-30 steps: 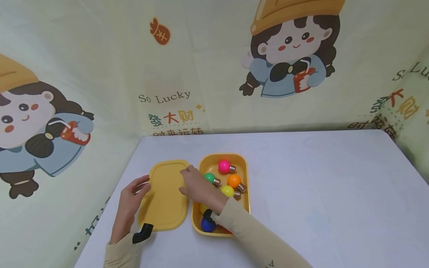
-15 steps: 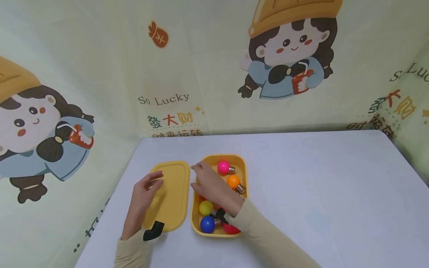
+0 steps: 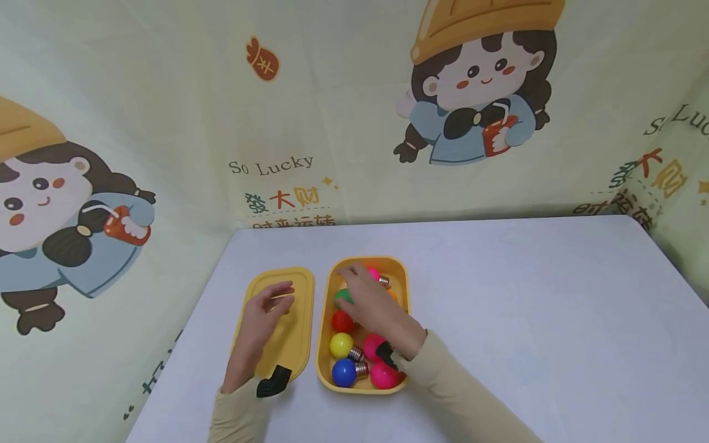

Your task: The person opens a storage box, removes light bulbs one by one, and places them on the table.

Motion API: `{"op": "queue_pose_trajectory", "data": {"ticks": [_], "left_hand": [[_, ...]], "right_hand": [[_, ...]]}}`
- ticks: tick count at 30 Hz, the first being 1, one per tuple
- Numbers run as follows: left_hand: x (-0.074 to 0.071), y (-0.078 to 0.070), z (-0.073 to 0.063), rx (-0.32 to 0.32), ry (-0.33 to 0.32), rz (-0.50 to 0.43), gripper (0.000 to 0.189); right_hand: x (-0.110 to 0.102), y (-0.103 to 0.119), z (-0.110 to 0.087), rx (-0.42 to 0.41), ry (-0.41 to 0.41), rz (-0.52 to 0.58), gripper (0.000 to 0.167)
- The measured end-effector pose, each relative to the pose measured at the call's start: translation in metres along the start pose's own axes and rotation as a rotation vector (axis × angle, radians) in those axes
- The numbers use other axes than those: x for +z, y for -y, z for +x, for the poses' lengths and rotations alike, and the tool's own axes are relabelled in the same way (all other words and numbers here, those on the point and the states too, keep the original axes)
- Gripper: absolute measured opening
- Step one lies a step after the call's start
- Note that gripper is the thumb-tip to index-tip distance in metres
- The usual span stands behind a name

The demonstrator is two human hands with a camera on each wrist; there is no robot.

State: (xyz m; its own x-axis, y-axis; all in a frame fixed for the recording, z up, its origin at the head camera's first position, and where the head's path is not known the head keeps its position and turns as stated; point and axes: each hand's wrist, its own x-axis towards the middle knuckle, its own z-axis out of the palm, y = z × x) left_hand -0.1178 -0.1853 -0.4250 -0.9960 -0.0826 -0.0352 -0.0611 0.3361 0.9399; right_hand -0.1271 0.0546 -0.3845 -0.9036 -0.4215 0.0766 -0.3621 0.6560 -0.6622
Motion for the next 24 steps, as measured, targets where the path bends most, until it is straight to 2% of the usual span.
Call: {"op": "queue_pose_trajectory", "data": {"ticks": [6,14,24], "left_hand": [[0.016,-0.001,0.001,0.010,0.052,-0.041,0.036],[0.034,-0.004,0.001,-0.042,0.117,-0.029,0.039],[0.046,0.003,0.002,-0.065,0.176,-0.042,0.040]], "right_hand": [[-0.008,-0.009,-0.005,-0.009,-0.014,-0.040,0.055],[-0.014,-0.022,-0.008,0.040,-0.003,-0.018,0.058],[-0.016,-0.034,-0.003,0.024,-0.016,-0.045,0.054]]}}
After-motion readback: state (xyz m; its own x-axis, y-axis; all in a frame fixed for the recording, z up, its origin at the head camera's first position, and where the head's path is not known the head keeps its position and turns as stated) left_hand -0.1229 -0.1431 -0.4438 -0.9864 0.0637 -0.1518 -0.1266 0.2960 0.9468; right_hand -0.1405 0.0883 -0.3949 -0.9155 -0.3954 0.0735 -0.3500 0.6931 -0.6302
